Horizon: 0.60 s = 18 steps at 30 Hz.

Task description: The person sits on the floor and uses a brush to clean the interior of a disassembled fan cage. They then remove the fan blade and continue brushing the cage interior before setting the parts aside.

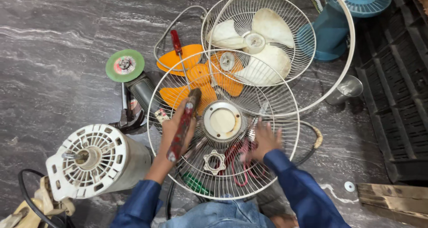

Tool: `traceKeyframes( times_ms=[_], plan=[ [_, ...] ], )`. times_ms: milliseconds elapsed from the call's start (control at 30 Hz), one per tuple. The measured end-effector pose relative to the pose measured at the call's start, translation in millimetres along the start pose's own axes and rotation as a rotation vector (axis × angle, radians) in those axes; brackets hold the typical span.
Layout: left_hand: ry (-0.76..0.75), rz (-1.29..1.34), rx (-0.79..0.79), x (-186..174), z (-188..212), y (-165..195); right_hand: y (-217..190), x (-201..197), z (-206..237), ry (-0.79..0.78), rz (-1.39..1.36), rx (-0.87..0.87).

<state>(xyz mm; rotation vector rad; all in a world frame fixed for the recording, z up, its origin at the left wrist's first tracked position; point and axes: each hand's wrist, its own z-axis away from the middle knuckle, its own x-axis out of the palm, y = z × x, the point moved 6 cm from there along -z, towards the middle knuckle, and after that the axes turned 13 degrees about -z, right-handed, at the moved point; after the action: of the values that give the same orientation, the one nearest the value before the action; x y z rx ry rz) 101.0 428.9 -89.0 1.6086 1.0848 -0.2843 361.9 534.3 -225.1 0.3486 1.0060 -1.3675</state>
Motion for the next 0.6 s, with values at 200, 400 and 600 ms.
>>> traceKeyframes(
  times_ms=[200,400,600],
  plan=[
    [-0.065,-0.014,-0.112,12,9,-9,-28,16,26,-0.116,0.078,0.168],
    [-0.192,0.357,0.213,-4,28,41,-39,24,27,-0.082,-0.098,0.255],
    [0.026,0.029,0.085,-20,3,20,-41,25,29,-0.107,-0.118,0.328]
  ],
)
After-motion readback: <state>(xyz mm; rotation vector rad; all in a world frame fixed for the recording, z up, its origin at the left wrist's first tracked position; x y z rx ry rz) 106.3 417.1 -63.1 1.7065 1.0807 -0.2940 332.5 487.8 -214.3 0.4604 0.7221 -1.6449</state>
